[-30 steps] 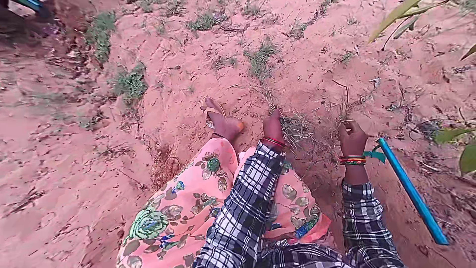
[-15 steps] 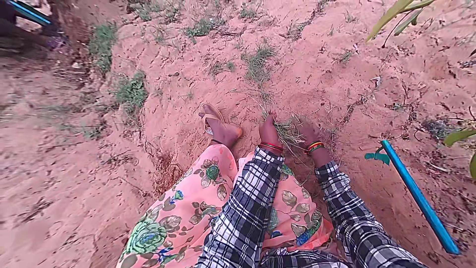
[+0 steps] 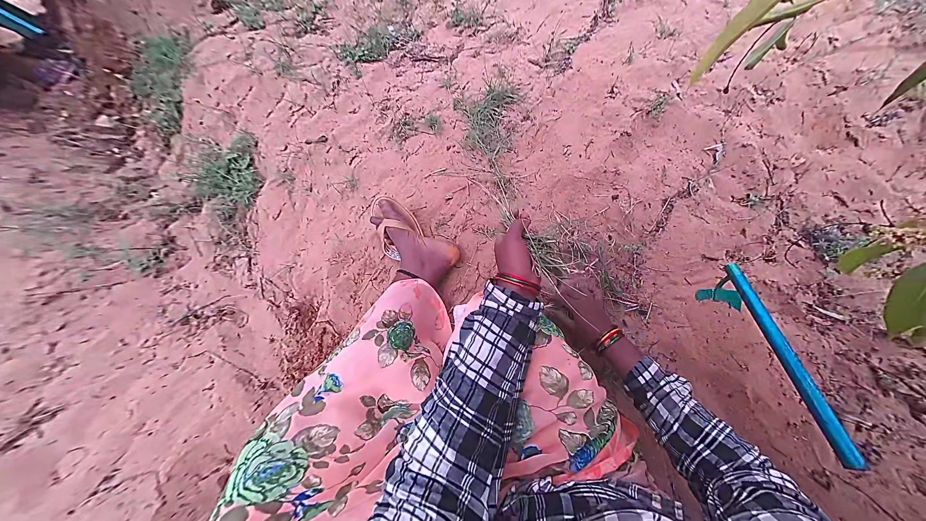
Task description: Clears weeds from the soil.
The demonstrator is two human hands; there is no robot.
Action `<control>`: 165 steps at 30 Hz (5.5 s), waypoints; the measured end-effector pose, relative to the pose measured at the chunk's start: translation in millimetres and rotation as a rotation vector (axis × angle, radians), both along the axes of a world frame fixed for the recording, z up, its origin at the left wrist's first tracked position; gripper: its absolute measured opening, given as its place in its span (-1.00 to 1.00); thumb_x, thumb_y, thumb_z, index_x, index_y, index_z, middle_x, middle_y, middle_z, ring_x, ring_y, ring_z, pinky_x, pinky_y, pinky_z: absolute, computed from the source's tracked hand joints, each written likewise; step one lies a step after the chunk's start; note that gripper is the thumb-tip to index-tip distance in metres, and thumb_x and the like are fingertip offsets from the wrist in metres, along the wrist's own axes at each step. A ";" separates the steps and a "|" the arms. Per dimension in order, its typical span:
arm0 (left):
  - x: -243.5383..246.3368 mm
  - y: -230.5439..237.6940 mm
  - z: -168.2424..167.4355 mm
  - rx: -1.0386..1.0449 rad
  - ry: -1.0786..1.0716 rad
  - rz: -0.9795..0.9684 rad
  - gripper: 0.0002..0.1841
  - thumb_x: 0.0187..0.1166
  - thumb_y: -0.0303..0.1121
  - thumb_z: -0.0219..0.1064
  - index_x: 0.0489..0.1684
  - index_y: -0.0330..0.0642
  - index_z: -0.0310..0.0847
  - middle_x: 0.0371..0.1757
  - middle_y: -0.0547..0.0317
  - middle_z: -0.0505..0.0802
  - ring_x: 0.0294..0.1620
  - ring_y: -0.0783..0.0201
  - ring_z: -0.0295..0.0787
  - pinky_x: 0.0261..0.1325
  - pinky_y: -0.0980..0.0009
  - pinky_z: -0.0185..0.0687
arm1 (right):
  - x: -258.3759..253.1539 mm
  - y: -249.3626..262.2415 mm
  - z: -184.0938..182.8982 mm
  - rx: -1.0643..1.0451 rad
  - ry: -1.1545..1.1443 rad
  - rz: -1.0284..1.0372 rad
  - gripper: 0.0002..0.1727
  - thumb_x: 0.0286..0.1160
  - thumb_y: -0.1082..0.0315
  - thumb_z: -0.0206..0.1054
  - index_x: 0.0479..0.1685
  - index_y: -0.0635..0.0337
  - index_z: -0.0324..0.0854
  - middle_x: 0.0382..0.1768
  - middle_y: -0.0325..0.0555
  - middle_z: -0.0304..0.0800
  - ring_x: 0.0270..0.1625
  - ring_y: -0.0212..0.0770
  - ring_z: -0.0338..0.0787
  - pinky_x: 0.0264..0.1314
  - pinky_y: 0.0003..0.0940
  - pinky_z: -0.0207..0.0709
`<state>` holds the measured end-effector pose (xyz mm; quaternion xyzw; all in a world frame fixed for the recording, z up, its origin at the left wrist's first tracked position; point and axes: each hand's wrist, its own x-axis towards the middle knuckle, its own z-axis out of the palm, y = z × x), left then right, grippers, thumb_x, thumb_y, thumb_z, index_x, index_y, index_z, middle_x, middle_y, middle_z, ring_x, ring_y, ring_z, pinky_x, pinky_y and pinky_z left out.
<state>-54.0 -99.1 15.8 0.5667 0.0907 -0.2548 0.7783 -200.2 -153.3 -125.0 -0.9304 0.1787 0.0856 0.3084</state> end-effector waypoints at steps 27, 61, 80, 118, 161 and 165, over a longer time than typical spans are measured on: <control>-19.5 -1.4 0.2 0.176 -0.122 -0.530 -0.63 0.73 -0.37 0.18 0.43 -0.29 0.53 0.11 -0.01 0.80 -0.02 0.28 0.76 0.06 0.28 0.70 | -68.7 -68.0 58.4 0.142 -0.250 -0.985 -0.53 0.63 0.24 0.43 0.38 0.37 0.63 0.09 0.38 0.83 0.21 0.27 0.82 0.39 0.29 0.52; -16.3 1.7 10.9 0.213 -0.150 -0.354 -0.65 0.84 -0.14 0.15 0.29 -0.18 0.66 -0.06 0.16 0.81 -0.07 0.35 0.70 0.05 0.33 0.63 | -10.5 -145.3 -22.5 0.161 0.165 -0.471 -0.02 0.13 0.39 0.73 0.74 0.06 0.38 0.54 0.56 0.43 0.49 0.57 0.54 0.43 0.54 0.43; -17.0 11.0 31.0 0.324 -0.025 -0.410 -0.50 0.86 -0.16 0.14 0.48 -0.47 0.47 0.41 -0.39 0.67 0.46 -0.09 0.60 0.53 -0.02 0.45 | -44.2 -30.8 -0.2 -0.062 0.123 -0.541 -0.34 0.42 0.34 0.56 0.57 0.26 0.55 0.62 0.66 0.29 0.64 0.69 0.30 0.55 0.54 0.28; -17.9 13.2 25.1 0.183 -0.112 -0.543 -0.39 0.91 -0.04 -0.02 0.65 -0.43 0.35 0.48 -0.35 0.67 0.56 -0.13 0.56 0.64 -0.06 0.32 | -36.3 -64.9 67.2 -0.044 -0.105 -0.499 -0.50 0.48 0.38 0.43 0.34 0.54 0.59 0.34 0.57 0.64 0.47 0.39 0.63 0.58 0.25 0.37; -15.6 0.2 0.8 0.132 -0.025 -0.209 -0.69 0.80 -0.16 0.13 0.19 -0.15 0.62 -0.15 0.16 0.73 -0.22 0.34 0.66 -0.16 0.32 0.64 | 17.0 -142.5 -14.8 0.042 0.345 -0.791 -0.53 0.73 0.10 0.25 0.40 0.25 0.65 0.28 0.32 0.79 0.40 0.28 0.75 0.43 0.31 0.52; -14.1 -1.6 -1.1 0.106 -0.025 -0.186 -0.69 0.82 -0.22 0.11 0.28 -0.22 0.58 -0.08 0.07 0.74 -0.13 0.26 0.68 -0.06 0.26 0.65 | -18.2 -133.4 -28.3 0.189 0.103 -0.765 -0.48 0.71 0.18 0.25 0.30 0.58 0.58 0.23 0.50 0.72 0.37 0.32 0.72 0.50 0.22 0.49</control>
